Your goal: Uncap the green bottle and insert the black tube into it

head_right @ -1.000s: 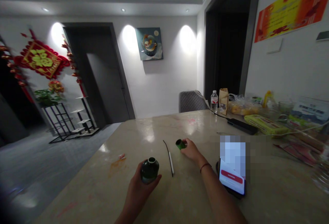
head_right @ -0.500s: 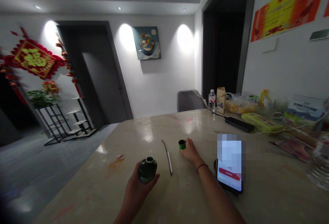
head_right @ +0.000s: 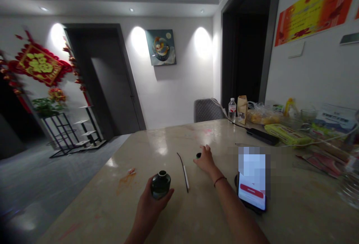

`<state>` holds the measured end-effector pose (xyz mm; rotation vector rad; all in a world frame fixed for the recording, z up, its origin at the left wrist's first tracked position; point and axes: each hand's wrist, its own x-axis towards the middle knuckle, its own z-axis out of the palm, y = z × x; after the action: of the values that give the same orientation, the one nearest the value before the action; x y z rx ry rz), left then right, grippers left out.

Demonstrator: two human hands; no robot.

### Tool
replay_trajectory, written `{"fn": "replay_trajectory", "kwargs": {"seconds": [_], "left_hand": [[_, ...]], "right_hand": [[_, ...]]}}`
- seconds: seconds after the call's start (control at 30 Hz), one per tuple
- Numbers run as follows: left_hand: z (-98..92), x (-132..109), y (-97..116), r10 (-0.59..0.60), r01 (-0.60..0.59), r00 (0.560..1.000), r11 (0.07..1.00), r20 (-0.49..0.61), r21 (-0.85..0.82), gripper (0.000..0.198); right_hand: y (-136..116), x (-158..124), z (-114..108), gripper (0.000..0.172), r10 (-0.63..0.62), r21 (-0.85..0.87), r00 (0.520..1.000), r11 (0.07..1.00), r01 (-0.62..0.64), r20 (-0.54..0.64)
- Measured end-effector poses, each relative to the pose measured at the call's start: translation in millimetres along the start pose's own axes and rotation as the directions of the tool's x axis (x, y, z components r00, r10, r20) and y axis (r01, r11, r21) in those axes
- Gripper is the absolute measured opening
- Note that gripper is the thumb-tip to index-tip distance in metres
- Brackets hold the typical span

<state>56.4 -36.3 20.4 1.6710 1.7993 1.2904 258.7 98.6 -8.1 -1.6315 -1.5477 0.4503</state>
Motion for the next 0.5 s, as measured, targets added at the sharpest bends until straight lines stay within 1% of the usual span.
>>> {"fn": "replay_trajectory", "kwargs": {"seconds": [0.03, 0.07, 0.1, 0.13, 0.17, 0.23, 0.3, 0.33, 0.37, 0.43, 0.5], "left_hand": [[-0.3, -0.1, 0.4, -0.005, 0.005, 1.0, 1.0, 0.0, 0.0, 0.054], [-0.7, -0.3, 0.9, -0.008, 0.008, 1.0, 1.0, 0.001, -0.002, 0.054], [-1.0, -0.3, 1.5, -0.012, 0.012, 1.0, 1.0, 0.004, -0.003, 0.054], [-1.3, -0.4, 2.0, -0.014, 0.014, 1.0, 1.0, 0.012, -0.005, 0.054], [-1.5, -0.3, 2.4, -0.014, 0.014, 1.0, 1.0, 0.019, -0.009, 0.054], [-2.0, 0.0, 3.1, -0.011, 0.011, 1.0, 1.0, 0.025, -0.023, 0.053], [-2.6, 0.3, 3.5, 0.001, 0.0, 1.0, 0.999, 0.016, -0.046, 0.053], [-2.8, 0.5, 3.6, 0.009, -0.009, 1.0, 0.998, 0.009, -0.06, 0.053], [-3.0, 0.6, 3.7, 0.017, -0.017, 1.0, 0.997, 0.005, -0.075, 0.053], [-2.9, 0.7, 3.4, 0.026, -0.025, 1.0, 0.995, 0.003, -0.101, 0.053], [-2.1, 0.9, 2.6, 0.026, -0.025, 1.0, 0.993, 0.001, -0.12, 0.054]], "right_hand": [[-8.4, -0.3, -3.7, 0.059, -0.044, 0.039, 0.999, 0.998, 0.044, -0.01], [-17.7, -1.3, -7.7, 0.053, -0.112, 0.103, 0.994, 0.988, 0.111, 0.008], [-27.6, -3.3, -11.8, 0.046, -0.185, 0.197, 0.981, 0.965, 0.17, 0.056], [-37.6, -6.2, -16.0, 0.039, -0.259, 0.311, 0.956, 0.928, 0.206, 0.137], [-47.5, -10.0, -19.9, 0.034, -0.319, 0.428, 0.917, 0.883, 0.194, 0.24], [-65.3, -19.3, -26.5, 0.035, -0.406, 0.583, 0.802, 0.807, 0.09, 0.438], [-78.8, -29.2, -30.6, 0.041, -0.47, 0.648, 0.682, 0.762, -0.007, 0.561], [-83.7, -33.6, -31.8, 0.045, -0.49, 0.66, 0.635, 0.75, -0.043, 0.598], [-87.5, -37.4, -32.2, 0.049, -0.498, 0.658, 0.598, 0.75, -0.067, 0.628], [-92.7, -43.4, -31.7, 0.056, -0.492, 0.63, 0.548, 0.772, -0.086, 0.677], [-96.4, -47.6, -30.0, 0.061, -0.469, 0.585, 0.515, 0.807, -0.08, 0.718]]}}
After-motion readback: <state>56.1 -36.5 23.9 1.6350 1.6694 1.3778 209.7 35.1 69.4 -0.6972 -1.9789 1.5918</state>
